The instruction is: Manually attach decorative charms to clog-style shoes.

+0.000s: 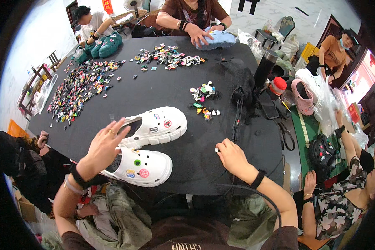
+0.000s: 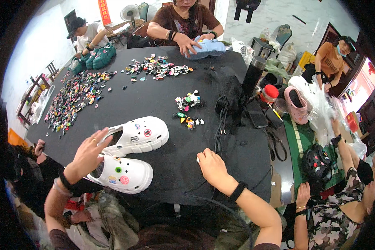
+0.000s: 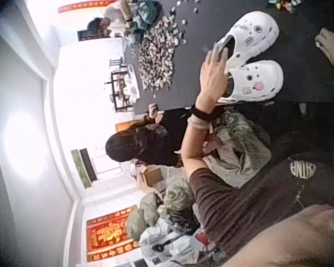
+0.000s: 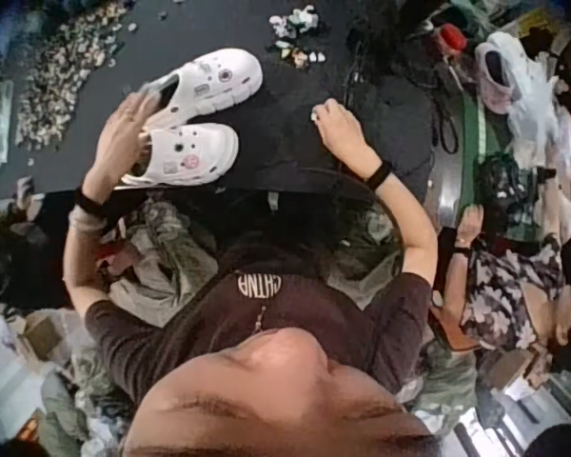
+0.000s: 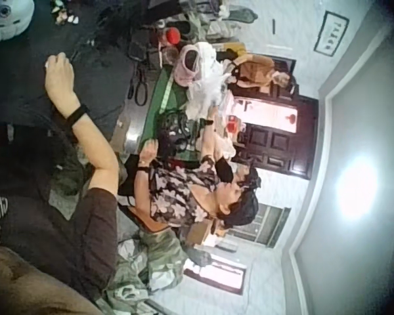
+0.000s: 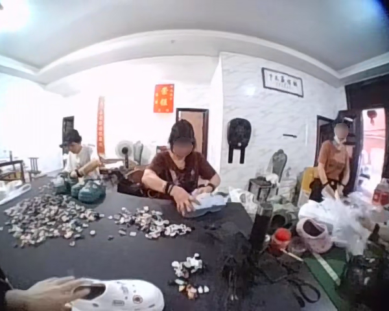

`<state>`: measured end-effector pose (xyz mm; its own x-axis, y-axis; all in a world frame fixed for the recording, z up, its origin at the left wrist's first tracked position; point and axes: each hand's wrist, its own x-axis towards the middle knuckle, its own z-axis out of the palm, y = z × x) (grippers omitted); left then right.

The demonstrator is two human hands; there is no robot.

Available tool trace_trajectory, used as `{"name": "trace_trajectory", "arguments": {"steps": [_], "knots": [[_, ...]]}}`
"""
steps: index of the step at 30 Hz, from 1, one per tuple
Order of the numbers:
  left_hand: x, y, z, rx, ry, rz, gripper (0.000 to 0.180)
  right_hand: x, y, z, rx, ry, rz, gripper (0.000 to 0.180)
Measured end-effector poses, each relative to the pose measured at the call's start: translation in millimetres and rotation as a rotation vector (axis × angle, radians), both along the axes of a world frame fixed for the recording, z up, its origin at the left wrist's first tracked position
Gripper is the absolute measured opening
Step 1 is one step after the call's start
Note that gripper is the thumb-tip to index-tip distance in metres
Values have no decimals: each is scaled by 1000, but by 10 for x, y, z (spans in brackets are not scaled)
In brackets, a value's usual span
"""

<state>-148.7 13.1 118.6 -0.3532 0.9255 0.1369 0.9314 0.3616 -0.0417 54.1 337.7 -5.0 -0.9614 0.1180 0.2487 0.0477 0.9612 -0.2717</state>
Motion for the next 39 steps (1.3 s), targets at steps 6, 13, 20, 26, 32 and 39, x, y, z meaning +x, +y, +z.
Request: {"name": "trace_trajectory", "arguments": {"steps": [6, 13, 20, 26, 32, 39], "knots": [[712, -59, -23, 508, -184, 391, 24, 43, 86, 59, -154, -35, -20, 14], [549, 41, -392, 478, -683, 688, 49, -81, 67, 129, -238, -73, -10, 15], [530, -63, -416, 403, -1002, 682, 33, -22, 83, 20, -76, -56, 28, 16], [940, 348, -268, 732, -1300, 401, 28, -444, 472, 435, -152, 103, -42, 10], [1155, 915, -689, 593, -812, 422, 34, -1148, 756, 426, -84, 74, -100, 12], [1008, 973, -736, 558, -880, 409, 36, -1437, 777, 118, 169, -70, -15, 16]]}}
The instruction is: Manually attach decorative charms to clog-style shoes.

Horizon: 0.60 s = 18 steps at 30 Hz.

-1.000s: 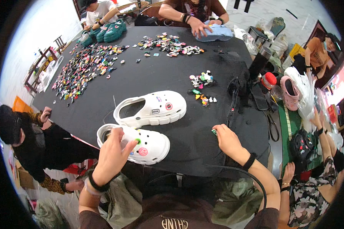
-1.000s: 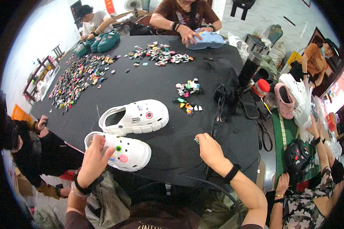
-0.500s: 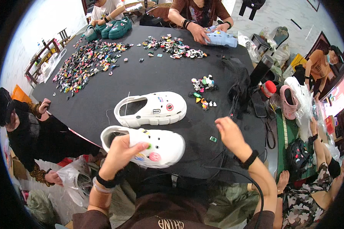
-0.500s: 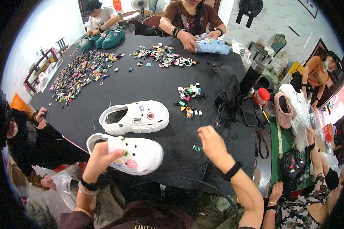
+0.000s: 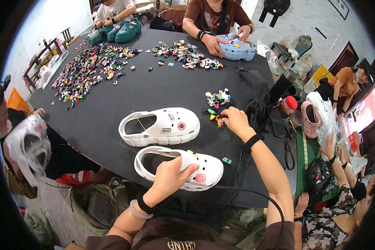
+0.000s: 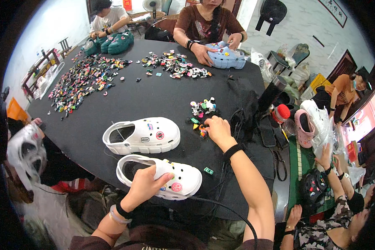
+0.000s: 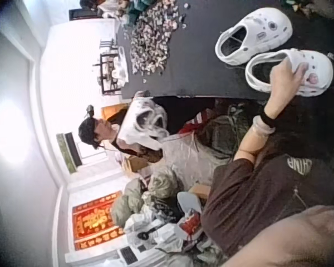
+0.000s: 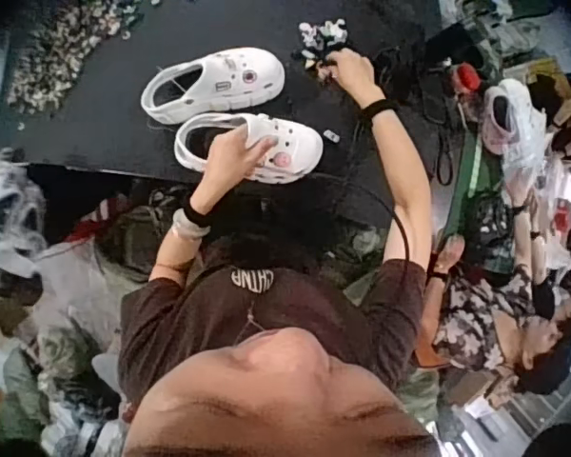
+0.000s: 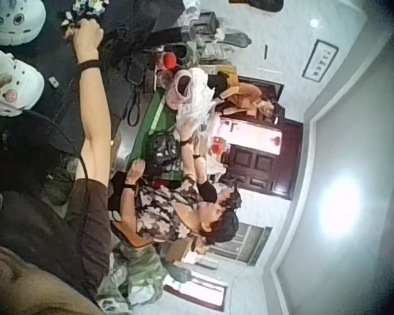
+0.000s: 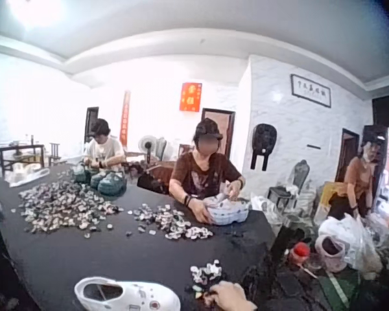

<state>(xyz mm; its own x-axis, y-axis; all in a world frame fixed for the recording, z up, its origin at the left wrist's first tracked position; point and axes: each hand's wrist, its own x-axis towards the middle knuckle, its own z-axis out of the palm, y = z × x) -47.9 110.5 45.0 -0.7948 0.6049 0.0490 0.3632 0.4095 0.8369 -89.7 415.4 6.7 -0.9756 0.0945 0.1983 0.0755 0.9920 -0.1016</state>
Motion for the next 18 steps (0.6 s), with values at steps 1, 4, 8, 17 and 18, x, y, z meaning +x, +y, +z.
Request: {"name": "trace_trajectory", "arguments": {"steps": [1, 4, 8, 17, 18], "knots": [[-9, 10, 1, 1, -5, -3, 36, -7, -1, -4, 1, -5, -3, 16], [12, 43, 39, 7, 49, -3, 36, 69, -8, 57, -85, 130, -38, 15], [8, -5, 68, -55, 70, 29, 34, 406, -238, 374, -129, -185, -55, 18], [-5, 18, -8, 15, 108, 2, 33, 605, -352, 384, -208, -328, 89, 28], [0, -12, -28, 10, 109, 8, 33, 472, -351, 505, -95, -270, 84, 32]]}}
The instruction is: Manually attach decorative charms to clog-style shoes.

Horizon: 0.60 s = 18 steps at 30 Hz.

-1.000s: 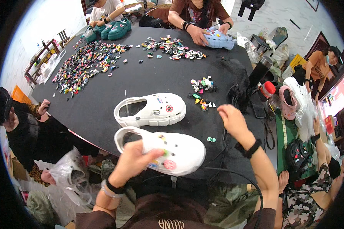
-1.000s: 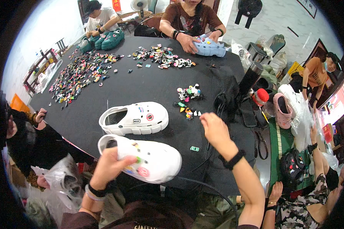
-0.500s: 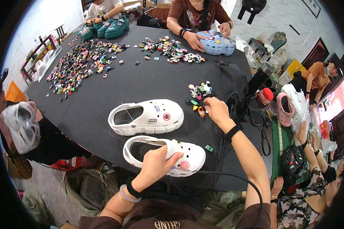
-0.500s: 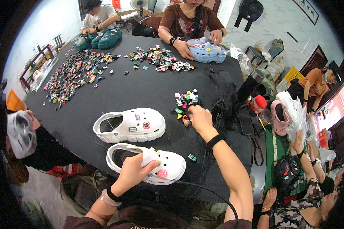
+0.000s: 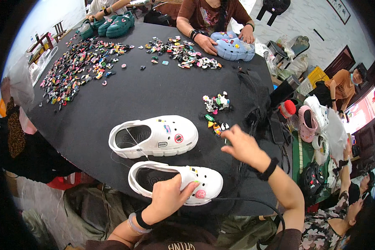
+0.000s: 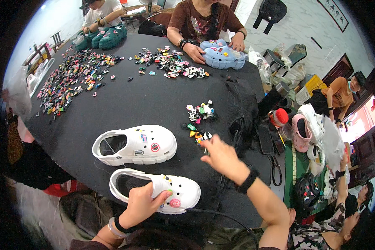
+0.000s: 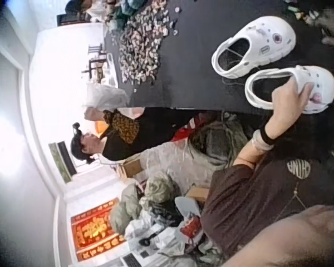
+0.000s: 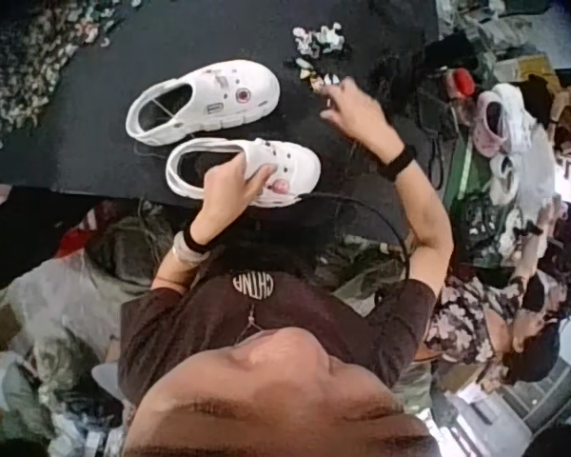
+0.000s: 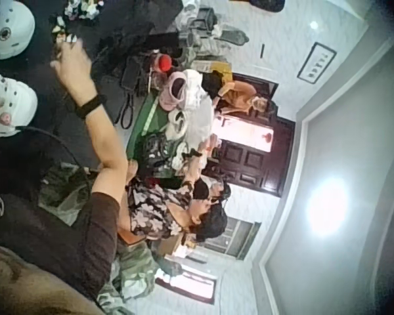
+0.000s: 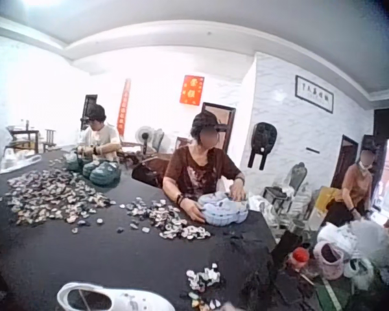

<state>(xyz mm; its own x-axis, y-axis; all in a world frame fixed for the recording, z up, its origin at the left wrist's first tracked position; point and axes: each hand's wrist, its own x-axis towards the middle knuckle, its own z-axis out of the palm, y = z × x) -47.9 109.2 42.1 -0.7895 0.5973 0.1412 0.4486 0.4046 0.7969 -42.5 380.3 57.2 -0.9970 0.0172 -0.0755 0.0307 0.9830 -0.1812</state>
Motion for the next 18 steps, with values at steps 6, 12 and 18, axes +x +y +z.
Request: {"name": "trace_trajectory", "arguments": {"steps": [6, 12, 18], "knots": [[18, 30, -42, -13, 27, -29, 35, -959, 447, -181, 26, 346, -15, 27], [2, 5, -36, -24, 73, -29, 38, -1172, 498, -331, -13, 59, 55, 27], [-10, 10, -52, -8, 108, -39, 37, -817, 492, -217, -37, 221, -80, 16]]}}
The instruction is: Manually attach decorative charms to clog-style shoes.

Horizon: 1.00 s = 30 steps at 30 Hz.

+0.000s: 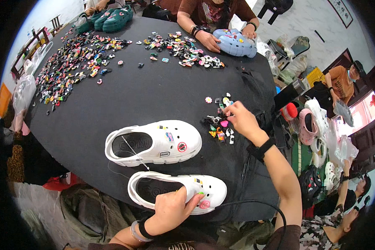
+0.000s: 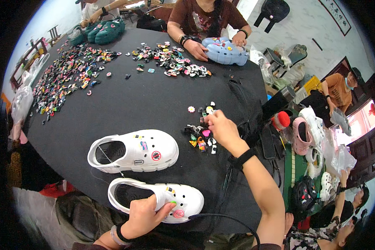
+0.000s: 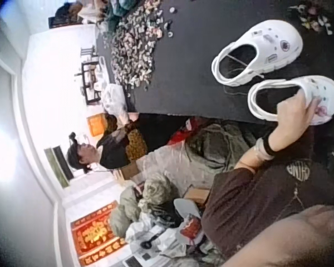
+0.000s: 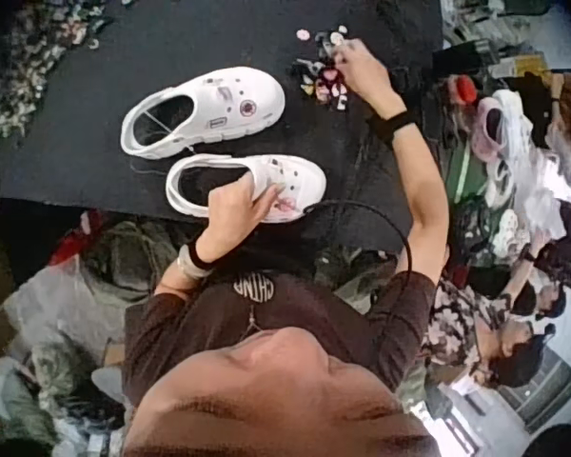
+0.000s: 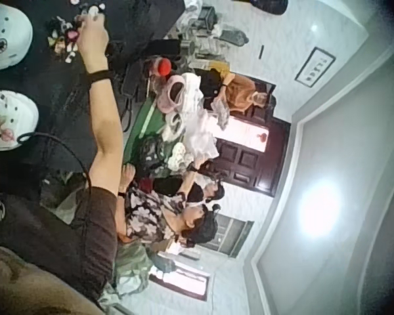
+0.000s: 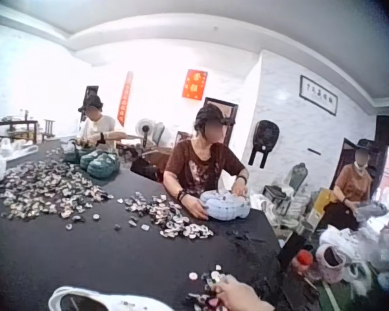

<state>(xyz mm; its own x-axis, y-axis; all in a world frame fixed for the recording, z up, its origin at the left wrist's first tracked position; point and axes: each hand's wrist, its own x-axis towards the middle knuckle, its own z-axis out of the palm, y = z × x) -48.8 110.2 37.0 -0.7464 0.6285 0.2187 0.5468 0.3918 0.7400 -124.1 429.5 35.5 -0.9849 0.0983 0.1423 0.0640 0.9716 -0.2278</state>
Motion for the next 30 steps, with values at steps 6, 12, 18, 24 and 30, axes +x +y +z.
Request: {"name": "trace_trajectory", "arguments": {"steps": [6, 12, 18, 24, 30], "knots": [[8, 15, -34, 24, -28, -9, 35, 111, -6, 117, -58, 51, -66, 8], [13, -7, -31, 3, -40, -10, 36, 52, -161, -96, -44, 1, -40, 10], [10, 3, -22, 1, -27, -16, 37, -5, -174, -205, -149, 113, -54, 15], [-3, 13, -2, 19, -16, -10, 36, -49, -148, -150, -127, 92, -54, 12], [4, 14, 16, 19, -22, -18, 35, -61, -175, -292, 74, 167, 80, 15]]}}
